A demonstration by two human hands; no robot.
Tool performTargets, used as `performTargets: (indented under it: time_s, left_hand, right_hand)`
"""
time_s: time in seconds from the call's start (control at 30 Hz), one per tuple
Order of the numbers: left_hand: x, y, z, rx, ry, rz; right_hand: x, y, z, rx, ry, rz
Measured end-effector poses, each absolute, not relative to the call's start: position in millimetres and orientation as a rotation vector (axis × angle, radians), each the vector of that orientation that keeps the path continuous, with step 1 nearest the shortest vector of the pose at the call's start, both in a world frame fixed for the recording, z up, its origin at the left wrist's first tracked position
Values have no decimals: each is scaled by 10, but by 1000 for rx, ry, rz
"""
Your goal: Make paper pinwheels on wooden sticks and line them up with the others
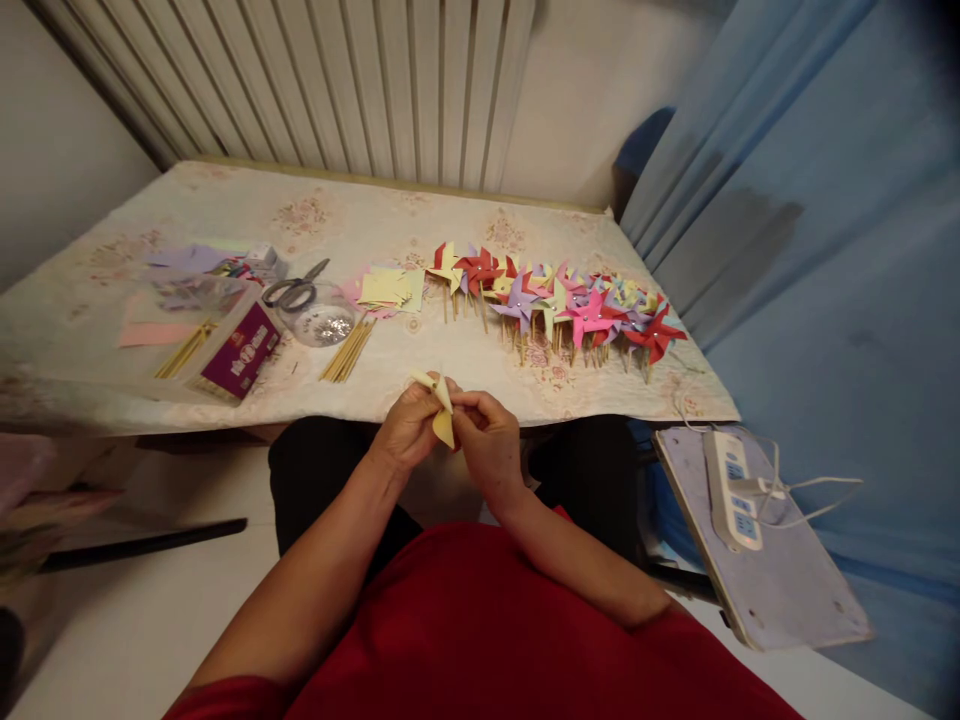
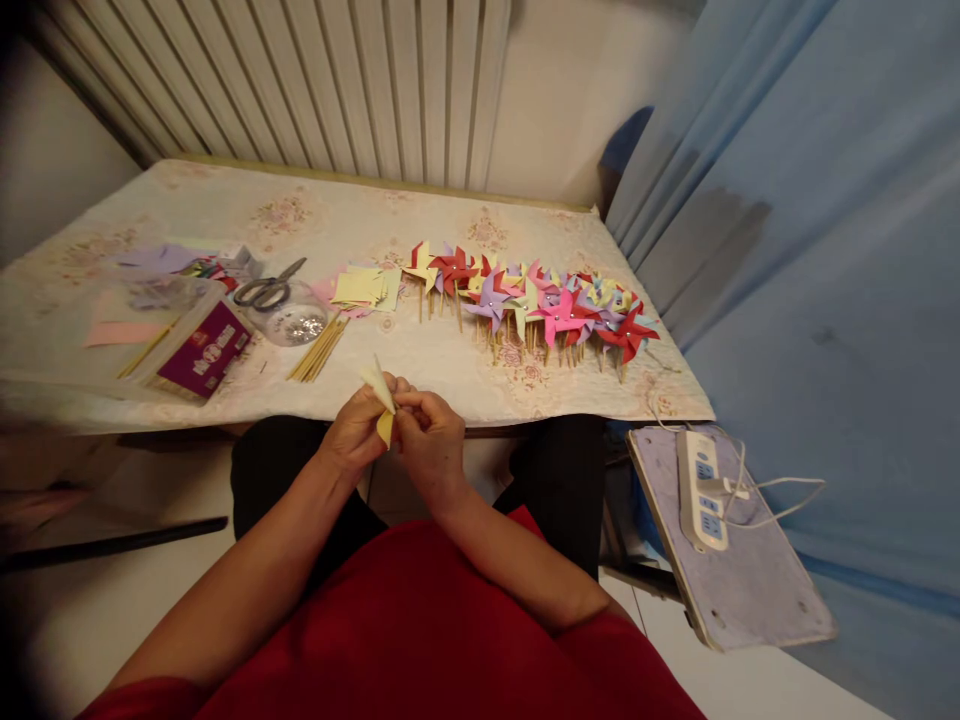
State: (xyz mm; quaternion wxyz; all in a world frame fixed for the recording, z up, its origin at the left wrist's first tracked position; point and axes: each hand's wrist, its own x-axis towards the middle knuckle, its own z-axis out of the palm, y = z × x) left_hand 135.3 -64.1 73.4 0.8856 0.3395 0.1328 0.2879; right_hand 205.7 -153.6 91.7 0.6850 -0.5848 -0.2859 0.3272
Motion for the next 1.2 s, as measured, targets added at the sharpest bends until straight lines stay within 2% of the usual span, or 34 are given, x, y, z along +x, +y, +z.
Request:
performTargets:
  time_s: [0.27, 0.43, 0.6, 1.2]
  left_hand:
    - [1351, -634, 755, 736, 384, 541]
    - [1397, -554, 704, 681, 503, 753]
    - [1419, -552, 652, 708, 639, 791]
    - [1483, -549, 654, 785, 773, 891]
  right_hand:
    - [2149, -1531, 855, -1298, -525, 862]
    - [2216, -1561, 607, -1373, -548, 879]
    - [2266, -1587, 433, -1371, -536, 927]
    - [2304, -1565, 342, -1361, -520, 1023]
